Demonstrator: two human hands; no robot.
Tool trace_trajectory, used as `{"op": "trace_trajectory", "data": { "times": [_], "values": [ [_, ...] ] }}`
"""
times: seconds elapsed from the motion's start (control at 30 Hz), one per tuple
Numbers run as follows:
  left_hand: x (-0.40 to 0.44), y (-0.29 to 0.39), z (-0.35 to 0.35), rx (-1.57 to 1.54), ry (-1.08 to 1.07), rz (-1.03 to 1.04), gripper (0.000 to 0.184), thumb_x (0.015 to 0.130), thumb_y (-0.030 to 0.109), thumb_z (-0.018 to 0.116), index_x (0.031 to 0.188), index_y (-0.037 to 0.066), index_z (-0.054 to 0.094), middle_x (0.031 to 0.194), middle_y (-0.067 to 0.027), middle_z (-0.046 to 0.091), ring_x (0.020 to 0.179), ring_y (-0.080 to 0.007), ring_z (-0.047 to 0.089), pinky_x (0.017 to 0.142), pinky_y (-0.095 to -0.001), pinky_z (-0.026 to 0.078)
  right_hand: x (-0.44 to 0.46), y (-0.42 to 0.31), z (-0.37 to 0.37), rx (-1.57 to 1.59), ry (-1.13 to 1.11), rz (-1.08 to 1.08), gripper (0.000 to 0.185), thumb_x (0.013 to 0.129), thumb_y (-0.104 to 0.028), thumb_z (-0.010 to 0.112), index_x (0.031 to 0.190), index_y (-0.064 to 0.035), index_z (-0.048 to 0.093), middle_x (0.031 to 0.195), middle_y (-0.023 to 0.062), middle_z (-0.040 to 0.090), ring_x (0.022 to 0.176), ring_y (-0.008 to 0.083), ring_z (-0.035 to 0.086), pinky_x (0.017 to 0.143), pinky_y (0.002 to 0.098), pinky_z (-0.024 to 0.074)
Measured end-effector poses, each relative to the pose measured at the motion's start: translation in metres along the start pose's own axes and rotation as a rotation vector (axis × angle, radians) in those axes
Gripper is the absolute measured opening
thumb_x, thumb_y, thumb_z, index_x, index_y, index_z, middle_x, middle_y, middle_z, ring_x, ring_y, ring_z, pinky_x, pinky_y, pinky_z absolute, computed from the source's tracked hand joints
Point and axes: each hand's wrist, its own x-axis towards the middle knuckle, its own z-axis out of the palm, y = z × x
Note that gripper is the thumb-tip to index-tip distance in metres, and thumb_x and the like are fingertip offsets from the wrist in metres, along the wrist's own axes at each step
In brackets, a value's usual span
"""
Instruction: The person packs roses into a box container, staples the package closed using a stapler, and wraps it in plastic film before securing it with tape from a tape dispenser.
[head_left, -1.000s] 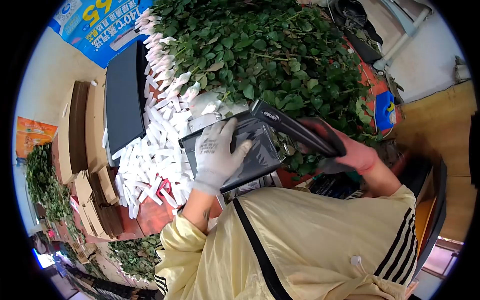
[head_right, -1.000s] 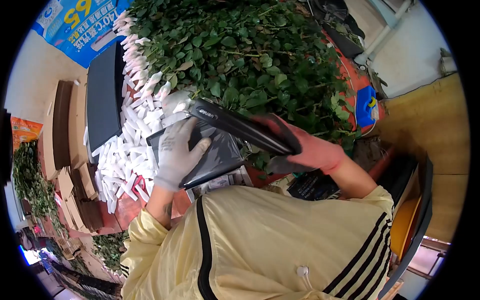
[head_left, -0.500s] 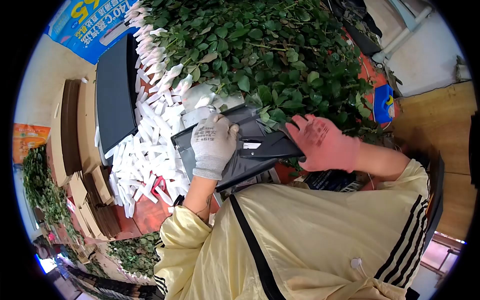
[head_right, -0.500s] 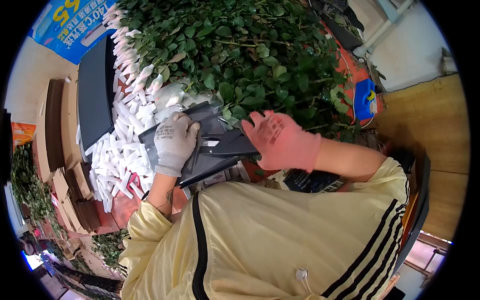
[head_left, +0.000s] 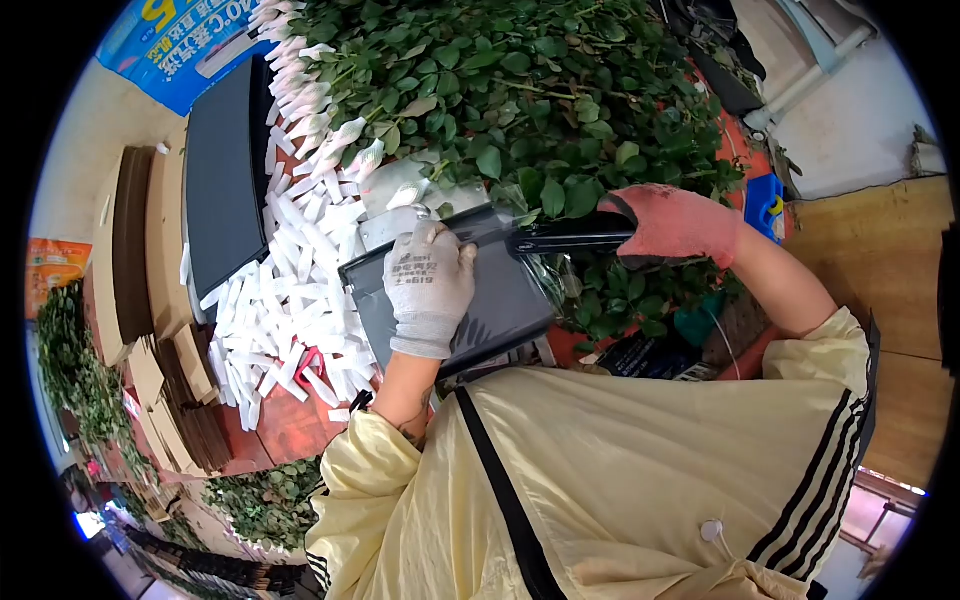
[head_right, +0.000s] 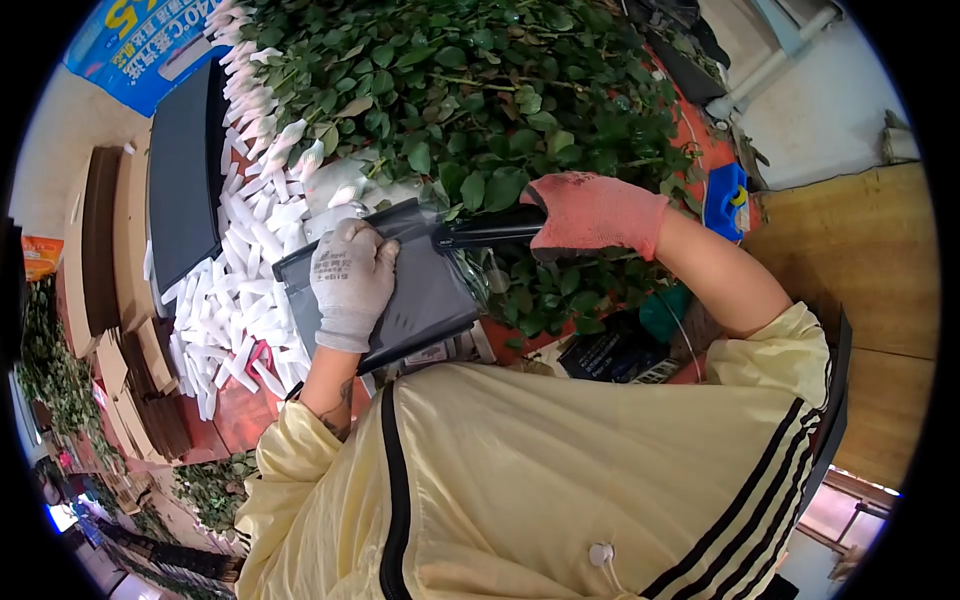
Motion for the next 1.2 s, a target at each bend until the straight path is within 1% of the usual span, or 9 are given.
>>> {"op": "trace_trajectory", "data": {
  "times": [0.17, 0.27, 0.33, 0.47, 0.57, 0.73, 0.97, 1.03, 1.2],
  "values": [
    [0.0, 0.0, 0.001, 0.03, -0.043, -0.022, 0.016, 0.073, 0.021, 0.069, 0.072, 0.006, 0.062, 0.088, -0.009, 0.058, 0.079, -0.0307, 0.057, 0.072, -0.0407, 0.045, 0.018, 0.004, 0.0, -0.026, -0.11, 0.036, 0.055, 0.068, -0.018, 0.069, 0.118, -0.0052, 0.052, 0.107, 0.0157, 0.058, 0.105, 0.0303, 0.054, 0.09, 0.034, 0.0423],
    [0.001, -0.001, 0.001, 0.027, -0.037, -0.035, 0.016, 0.074, 0.021, 0.068, 0.073, 0.006, 0.062, 0.089, -0.009, 0.058, 0.08, -0.0305, 0.057, 0.072, -0.0412, 0.045, 0.022, 0.023, -0.002, 0.215, -0.022, -0.107, 0.051, 0.066, -0.02, 0.07, 0.11, -0.0005, 0.053, 0.096, 0.0138, 0.061, 0.091, 0.0247, 0.059, 0.08, 0.0319, 0.0452],
    [0.001, -0.001, 0.0, 0.032, -0.04, -0.041, 0.016, 0.074, 0.022, 0.067, 0.073, 0.006, 0.062, 0.089, -0.0091, 0.058, 0.08, -0.0304, 0.057, 0.072, -0.0413, 0.045, 0.025, 0.03, -0.002, 0.328, -0.047, -0.088, 0.056, 0.064, -0.012, 0.074, 0.114, -0.0009, 0.052, 0.101, 0.0106, 0.06, 0.092, 0.0183, 0.057, 0.08, 0.0288, 0.045],
    [0.001, 0.001, 0.0, 0.064, -0.043, -0.018, 0.016, 0.077, 0.021, 0.064, 0.075, 0.005, 0.061, 0.09, -0.0098, 0.058, 0.081, -0.0304, 0.056, 0.073, -0.0416, 0.044, 0.033, 0.052, 0.013, 0.348, 0.015, -0.145, 0.057, 0.066, -0.01, 0.073, 0.117, -0.0012, 0.051, 0.109, 0.0104, 0.058, 0.096, 0.0169, 0.055, 0.082, 0.0284, 0.0448],
    [0.002, 0.001, 0.0, 0.071, -0.054, -0.013, 0.016, 0.077, 0.021, 0.064, 0.076, 0.005, 0.06, 0.09, -0.0101, 0.058, 0.081, -0.0305, 0.056, 0.073, -0.0418, 0.044, 0.034, 0.055, 0.015, 0.85, -0.116, -0.092, 0.06, 0.065, -0.011, 0.074, 0.119, -0.0011, 0.05, 0.114, 0.0117, 0.055, 0.1, 0.0166, 0.054, 0.084, 0.0284, 0.0444],
    [0.003, 0.002, -0.001, 0.107, -0.134, -0.02, 0.02, 0.079, 0.026, 0.063, 0.08, 0.005, 0.064, 0.095, -0.0072, 0.059, 0.085, -0.0271, 0.058, 0.075, -0.0404, 0.045, 0.025, 0.03, 0.02, 0.15, 0.003, -0.059, 0.055, 0.066, -0.021, 0.071, 0.113, -0.0004, 0.052, 0.106, 0.0167, 0.056, 0.099, 0.027, 0.055, 0.086, 0.0321, 0.0446],
    [0.002, 0.002, -0.001, 0.121, -0.128, -0.031, 0.021, 0.08, 0.026, 0.062, 0.08, 0.005, 0.064, 0.093, -0.0078, 0.059, 0.084, -0.0279, 0.058, 0.075, -0.0401, 0.045, 0.027, 0.041, 0.036, -0.028, 0.167, -0.089, 0.061, 0.065, -0.028, 0.074, 0.116, -0.0053, 0.052, 0.107, 0.0181, 0.055, 0.101, 0.0317, 0.054, 0.089, 0.0352, 0.0424],
    [0.001, 0.0, 0.001, 0.128, -0.146, -0.042, 0.022, 0.081, 0.029, 0.061, 0.08, 0.007, 0.064, 0.094, -0.0074, 0.059, 0.085, -0.0274, 0.058, 0.076, -0.0403, 0.045, 0.02, 0.035, 0.029, 0.168, 0.03, -0.114, 0.057, 0.068, -0.03, 0.07, 0.114, -0.0016, 0.052, 0.107, 0.0192, 0.057, 0.105, 0.0324, 0.054, 0.09, 0.0356, 0.043],
    [-0.001, -0.001, -0.002, 0.093, -0.11, -0.026, 0.021, 0.081, 0.03, 0.06, 0.08, 0.01, 0.066, 0.095, -0.0068, 0.06, 0.091, -0.0252, 0.057, 0.078, -0.0397, 0.044, 0.003, 0.033, 0.009, 0.167, -0.01, -0.14, 0.052, 0.072, -0.025, 0.072, 0.116, -0.0035, 0.055, 0.109, 0.0151, 0.057, 0.103, 0.0277, 0.055, 0.089, 0.033, 0.0419]
  ]
}}
